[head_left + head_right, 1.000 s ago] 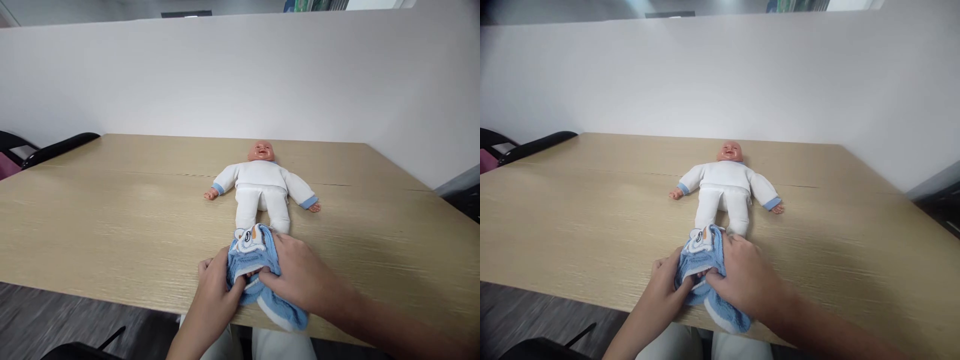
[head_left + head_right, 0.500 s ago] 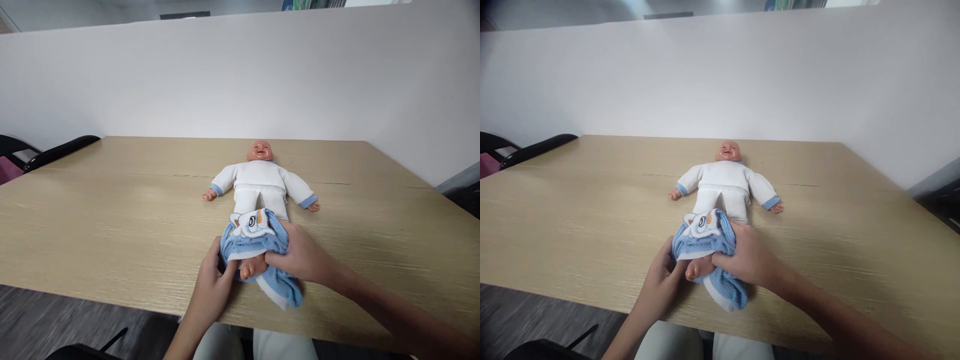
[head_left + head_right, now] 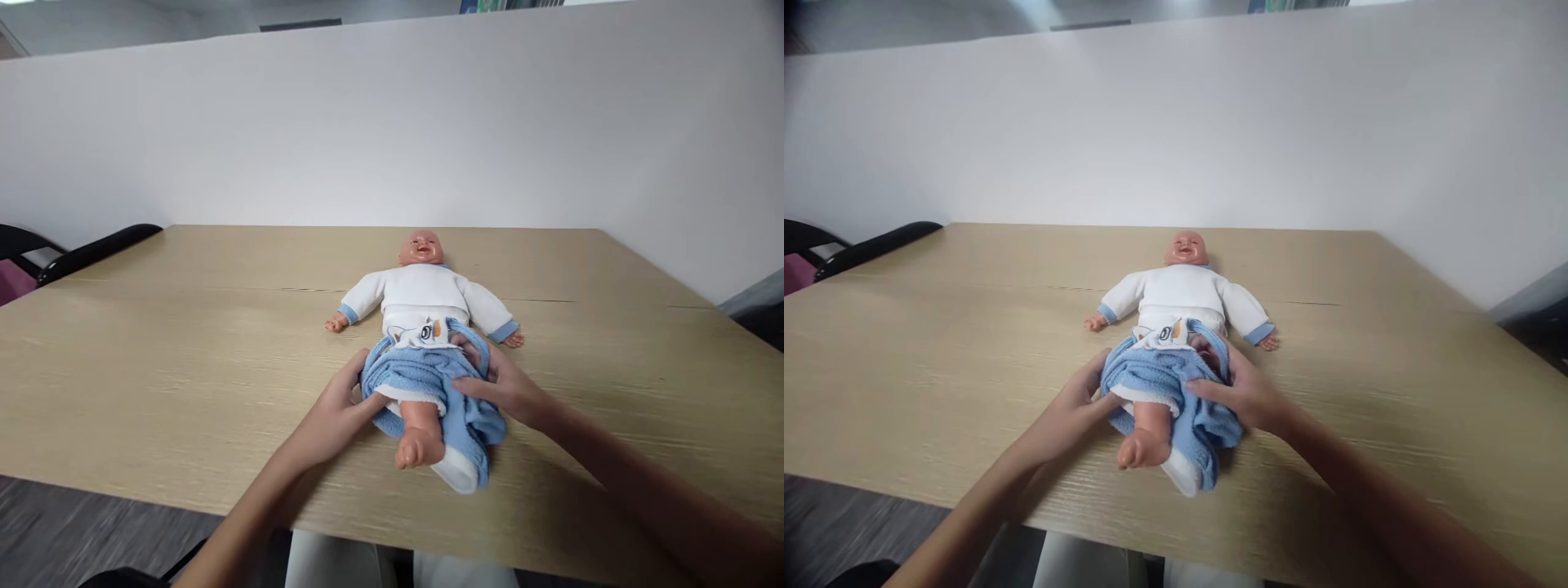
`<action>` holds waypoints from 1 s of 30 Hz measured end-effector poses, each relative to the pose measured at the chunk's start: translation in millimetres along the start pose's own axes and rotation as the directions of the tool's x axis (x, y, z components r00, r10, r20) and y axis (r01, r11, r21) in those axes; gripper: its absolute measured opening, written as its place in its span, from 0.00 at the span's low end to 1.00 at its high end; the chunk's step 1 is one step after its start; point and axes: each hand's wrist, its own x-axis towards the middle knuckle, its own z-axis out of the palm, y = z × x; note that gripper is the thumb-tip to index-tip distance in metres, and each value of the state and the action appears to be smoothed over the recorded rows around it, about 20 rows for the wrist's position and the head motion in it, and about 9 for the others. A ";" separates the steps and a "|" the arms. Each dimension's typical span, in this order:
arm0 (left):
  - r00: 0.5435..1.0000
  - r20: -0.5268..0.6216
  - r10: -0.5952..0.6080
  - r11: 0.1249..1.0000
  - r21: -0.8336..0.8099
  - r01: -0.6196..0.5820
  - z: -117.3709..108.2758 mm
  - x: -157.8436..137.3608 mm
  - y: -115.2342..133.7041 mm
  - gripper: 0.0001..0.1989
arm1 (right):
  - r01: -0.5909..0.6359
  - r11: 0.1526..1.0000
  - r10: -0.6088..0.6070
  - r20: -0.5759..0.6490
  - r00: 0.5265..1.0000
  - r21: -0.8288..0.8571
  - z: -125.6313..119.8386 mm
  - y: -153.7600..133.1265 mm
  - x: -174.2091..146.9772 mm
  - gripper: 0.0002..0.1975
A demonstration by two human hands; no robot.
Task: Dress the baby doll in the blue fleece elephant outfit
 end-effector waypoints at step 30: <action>0.619 0.783 -0.053 0.914 0.288 -0.286 17.4 142.2 76.3 0.29 | -0.150 0.974 0.104 0.253 0.962 0.167 -44.9 5.8 -14.3 0.21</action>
